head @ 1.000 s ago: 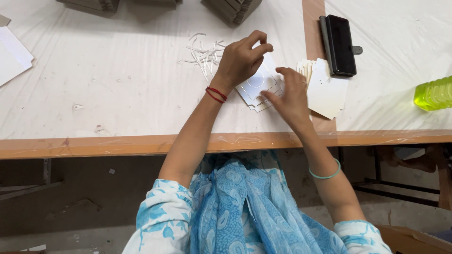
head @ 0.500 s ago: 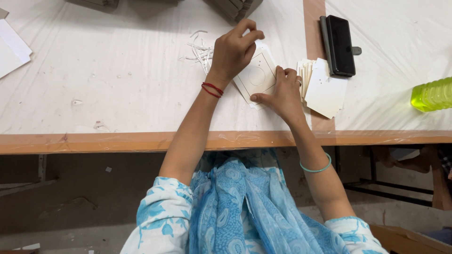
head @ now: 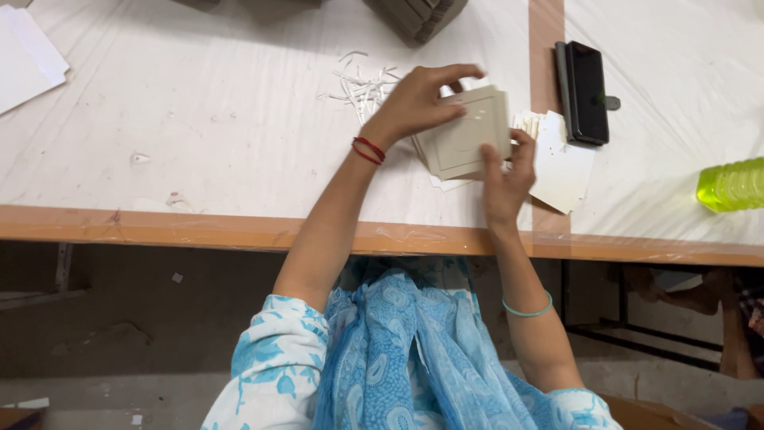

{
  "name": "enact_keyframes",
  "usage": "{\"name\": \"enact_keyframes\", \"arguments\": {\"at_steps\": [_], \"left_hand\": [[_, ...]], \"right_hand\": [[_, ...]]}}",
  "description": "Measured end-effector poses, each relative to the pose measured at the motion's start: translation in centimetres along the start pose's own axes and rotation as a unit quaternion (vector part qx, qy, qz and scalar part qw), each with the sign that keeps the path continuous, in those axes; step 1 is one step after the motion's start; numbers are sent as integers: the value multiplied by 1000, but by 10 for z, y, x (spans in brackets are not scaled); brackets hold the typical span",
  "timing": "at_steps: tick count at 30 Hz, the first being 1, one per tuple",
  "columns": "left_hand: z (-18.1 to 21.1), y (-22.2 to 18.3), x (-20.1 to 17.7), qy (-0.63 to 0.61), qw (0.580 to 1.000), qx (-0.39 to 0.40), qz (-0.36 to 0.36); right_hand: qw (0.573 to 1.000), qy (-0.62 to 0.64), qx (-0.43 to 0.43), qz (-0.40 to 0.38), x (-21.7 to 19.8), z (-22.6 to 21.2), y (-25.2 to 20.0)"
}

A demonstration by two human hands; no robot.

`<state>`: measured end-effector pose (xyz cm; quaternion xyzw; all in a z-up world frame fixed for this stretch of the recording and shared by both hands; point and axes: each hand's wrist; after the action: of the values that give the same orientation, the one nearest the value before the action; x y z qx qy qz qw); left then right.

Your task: The recorder is assembling small paper frames or inserts by hand at a workshop table.

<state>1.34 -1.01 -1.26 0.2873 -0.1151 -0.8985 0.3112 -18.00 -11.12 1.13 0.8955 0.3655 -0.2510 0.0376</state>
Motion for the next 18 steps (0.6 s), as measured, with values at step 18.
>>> {"name": "enact_keyframes", "arguments": {"at_steps": [18], "left_hand": [[-57, -37, -97, 65, 693, 103, 710]], "right_hand": [[972, -23, -198, -128, 106, -59, 50]]}}
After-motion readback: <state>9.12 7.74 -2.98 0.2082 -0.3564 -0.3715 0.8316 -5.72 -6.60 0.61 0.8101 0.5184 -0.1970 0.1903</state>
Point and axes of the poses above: each hand's wrist, its own y-axis towards the middle knuckle, its own x-axis out of the palm, z = x × y, and after that the axes turned 13 degrees about x, right-handed
